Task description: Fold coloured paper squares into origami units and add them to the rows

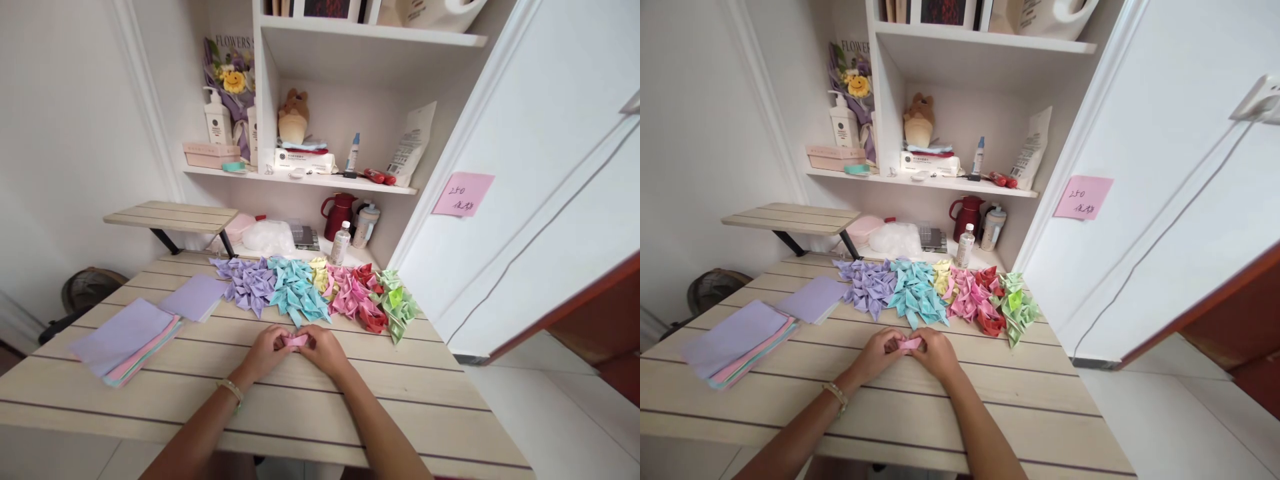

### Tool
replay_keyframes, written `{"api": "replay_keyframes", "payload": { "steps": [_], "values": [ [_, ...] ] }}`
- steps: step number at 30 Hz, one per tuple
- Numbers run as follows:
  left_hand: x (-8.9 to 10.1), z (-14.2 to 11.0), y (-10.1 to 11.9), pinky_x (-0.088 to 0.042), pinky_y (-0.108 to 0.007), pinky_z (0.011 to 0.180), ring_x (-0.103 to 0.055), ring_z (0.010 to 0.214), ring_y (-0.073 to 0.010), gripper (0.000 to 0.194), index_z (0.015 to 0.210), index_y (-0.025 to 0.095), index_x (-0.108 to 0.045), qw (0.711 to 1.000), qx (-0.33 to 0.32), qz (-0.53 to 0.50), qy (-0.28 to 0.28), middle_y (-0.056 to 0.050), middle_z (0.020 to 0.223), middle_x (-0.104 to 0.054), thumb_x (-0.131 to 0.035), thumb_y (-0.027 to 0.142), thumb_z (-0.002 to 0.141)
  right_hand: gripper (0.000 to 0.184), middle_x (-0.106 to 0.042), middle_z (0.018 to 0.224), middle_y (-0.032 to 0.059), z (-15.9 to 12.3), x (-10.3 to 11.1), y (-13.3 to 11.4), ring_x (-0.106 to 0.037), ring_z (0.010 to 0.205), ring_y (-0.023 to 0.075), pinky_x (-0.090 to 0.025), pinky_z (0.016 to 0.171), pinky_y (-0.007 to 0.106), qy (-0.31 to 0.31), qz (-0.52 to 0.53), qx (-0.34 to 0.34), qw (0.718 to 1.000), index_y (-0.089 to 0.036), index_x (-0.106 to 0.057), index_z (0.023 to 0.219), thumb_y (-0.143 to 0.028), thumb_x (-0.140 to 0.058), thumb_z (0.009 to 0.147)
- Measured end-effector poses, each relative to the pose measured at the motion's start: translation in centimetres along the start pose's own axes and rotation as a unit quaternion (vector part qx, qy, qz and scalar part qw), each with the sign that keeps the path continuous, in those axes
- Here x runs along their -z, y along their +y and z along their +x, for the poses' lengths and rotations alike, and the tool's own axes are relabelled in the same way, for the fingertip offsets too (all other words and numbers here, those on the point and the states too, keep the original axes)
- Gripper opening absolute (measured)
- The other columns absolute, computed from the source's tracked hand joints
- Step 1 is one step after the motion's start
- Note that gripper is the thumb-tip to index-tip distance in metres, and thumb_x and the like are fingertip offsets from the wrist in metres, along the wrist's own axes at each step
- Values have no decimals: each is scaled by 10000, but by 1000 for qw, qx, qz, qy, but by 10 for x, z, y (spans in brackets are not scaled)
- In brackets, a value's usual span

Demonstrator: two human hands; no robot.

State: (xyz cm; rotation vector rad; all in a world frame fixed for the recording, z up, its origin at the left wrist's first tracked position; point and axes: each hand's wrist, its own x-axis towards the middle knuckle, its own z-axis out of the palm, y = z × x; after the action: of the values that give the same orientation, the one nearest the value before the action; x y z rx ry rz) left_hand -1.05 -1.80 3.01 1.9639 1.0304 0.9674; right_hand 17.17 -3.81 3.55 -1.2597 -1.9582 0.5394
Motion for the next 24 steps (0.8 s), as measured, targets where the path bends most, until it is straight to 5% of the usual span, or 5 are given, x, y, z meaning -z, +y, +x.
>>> {"api": "replay_keyframes", "payload": {
  "steps": [24],
  "values": [
    [-1,1,0,-446,-240,571,-550,667,-161,112,769,177,-610,1000,-3,10,-1,-24,749,-594,-583,122,676,258,-694,885,15,0,0,-3,-632,788,181,-457,692,265,-29,54,3,998,-232,-653,934,-172,-648,683]
  ]
}}
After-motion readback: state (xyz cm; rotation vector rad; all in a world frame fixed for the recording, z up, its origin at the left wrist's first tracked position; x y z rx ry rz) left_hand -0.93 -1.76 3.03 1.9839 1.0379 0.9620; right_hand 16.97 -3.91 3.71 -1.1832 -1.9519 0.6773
